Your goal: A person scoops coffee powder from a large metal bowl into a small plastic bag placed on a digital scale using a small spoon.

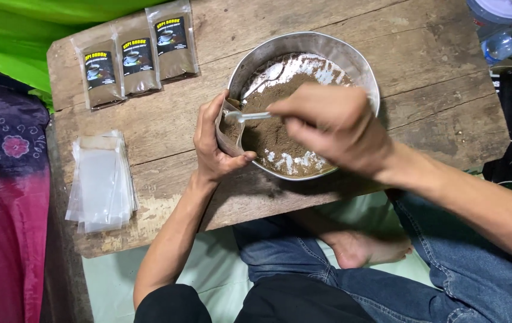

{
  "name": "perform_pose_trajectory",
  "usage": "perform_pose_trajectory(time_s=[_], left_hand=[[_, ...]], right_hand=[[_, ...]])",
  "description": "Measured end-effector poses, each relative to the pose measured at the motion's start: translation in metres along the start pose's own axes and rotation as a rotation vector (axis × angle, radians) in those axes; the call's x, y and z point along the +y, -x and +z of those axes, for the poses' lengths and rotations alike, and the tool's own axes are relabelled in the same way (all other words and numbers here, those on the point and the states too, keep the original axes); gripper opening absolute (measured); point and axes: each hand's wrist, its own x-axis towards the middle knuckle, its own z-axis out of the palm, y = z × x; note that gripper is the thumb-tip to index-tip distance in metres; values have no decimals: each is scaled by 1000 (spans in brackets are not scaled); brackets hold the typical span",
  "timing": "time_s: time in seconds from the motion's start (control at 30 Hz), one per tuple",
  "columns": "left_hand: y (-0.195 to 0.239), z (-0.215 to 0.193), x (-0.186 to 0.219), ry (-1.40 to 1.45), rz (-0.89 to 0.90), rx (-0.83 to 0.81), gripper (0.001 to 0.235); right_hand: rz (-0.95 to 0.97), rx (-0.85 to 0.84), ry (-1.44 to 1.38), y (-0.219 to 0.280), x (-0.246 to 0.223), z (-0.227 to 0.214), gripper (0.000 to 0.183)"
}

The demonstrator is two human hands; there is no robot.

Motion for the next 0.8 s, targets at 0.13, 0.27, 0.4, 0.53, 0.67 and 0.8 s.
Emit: perform_pose_trajectory(time_s=[0.13,0.27,0.4,0.53,0.67,0.8], left_hand=[[-5,-3,9,30,-26,6,101],[-2,-3,7,4,5,7,101],[-3,-2,7,9,7,7,101],[-4,-2,7,18,32,0,100],[-6,3,2,112,51,98,107],[-5,5,-4,99,60,108,107]], right_hand=[[-319,10,321,4,0,6,12],[-278,52,304,15,21,-5,12],[42,31,231,26,52,-14,18],[175,-48,217,51,95,-5,20],[341,-70,139,58,101,-7,16],[383,-93,177,46,85,-5,16]])
